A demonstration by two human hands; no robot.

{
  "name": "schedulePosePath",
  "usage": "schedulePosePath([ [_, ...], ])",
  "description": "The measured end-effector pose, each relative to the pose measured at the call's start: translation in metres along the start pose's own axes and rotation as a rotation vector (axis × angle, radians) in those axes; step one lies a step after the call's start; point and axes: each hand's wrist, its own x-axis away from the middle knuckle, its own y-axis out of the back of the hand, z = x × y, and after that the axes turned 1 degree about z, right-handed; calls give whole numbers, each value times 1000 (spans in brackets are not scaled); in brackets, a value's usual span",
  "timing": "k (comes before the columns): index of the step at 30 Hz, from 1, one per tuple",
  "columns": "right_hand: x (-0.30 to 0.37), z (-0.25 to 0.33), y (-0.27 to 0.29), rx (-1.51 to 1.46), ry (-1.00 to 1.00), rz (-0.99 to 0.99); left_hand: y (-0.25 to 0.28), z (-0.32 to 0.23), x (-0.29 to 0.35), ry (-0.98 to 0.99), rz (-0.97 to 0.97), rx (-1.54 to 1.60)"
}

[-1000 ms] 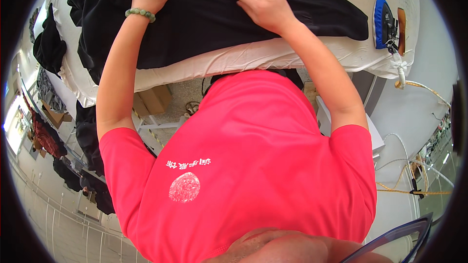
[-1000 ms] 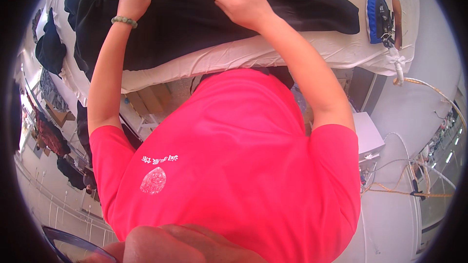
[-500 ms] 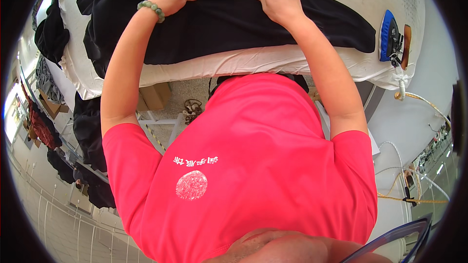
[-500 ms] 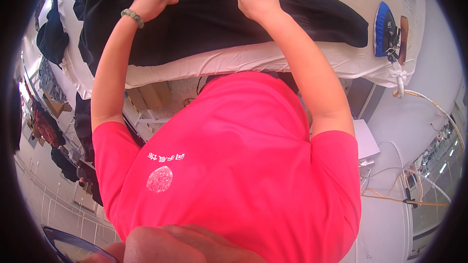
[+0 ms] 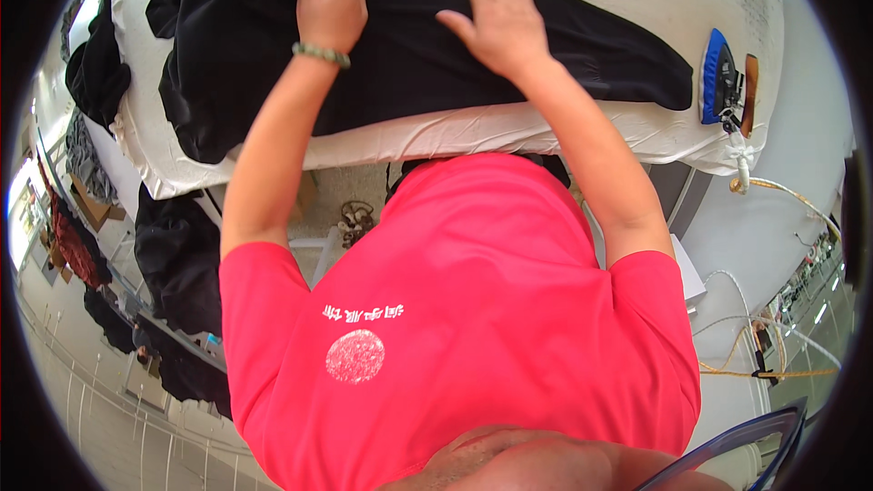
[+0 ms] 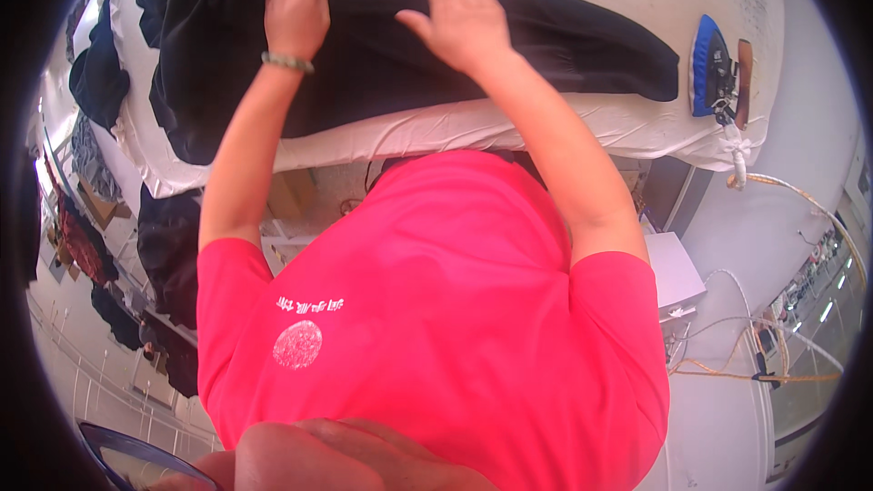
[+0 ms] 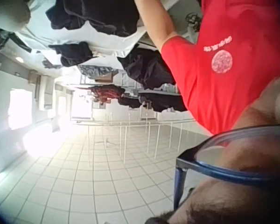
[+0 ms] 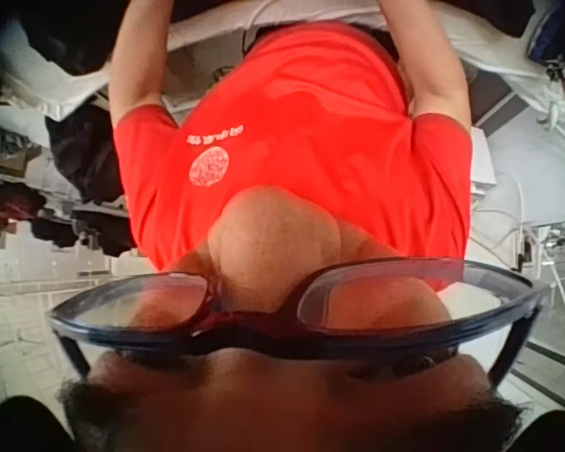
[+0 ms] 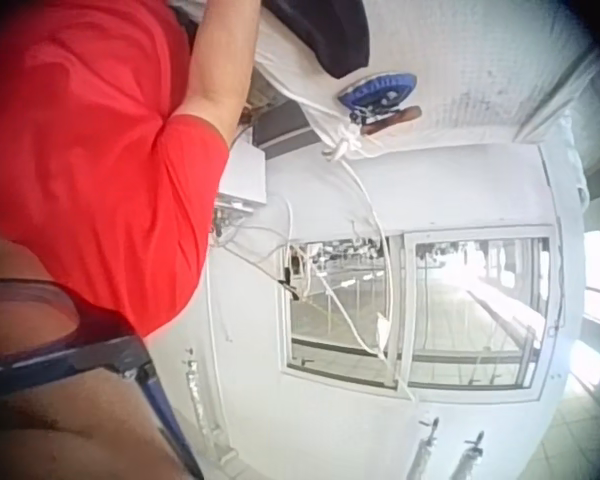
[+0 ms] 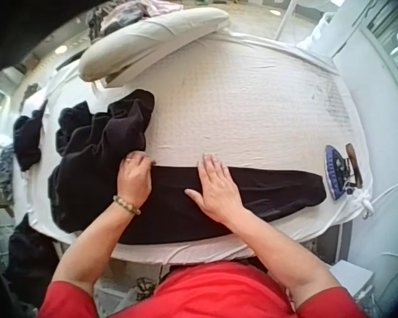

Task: Ironing black garments using a steam iron on a professional pressing table.

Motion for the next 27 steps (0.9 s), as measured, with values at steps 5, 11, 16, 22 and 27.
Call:
schedulePosePath([
  [5,31,10,-9,-71,218,126,-30,-50,43,-264,-117,204],
  [11,91,-93,56,126,13,5,4,-65,47,-210,-3,94],
  [16,176,-207,128,113,-527,-531,-29,-76,36,-296,5,362],
  [22,174,-234,173,-104,-781,256,-54,-123,17,-337,50,242],
  [27,156,-174,268,-334,-651,218,-56,-170,16,-218,57,76],
])
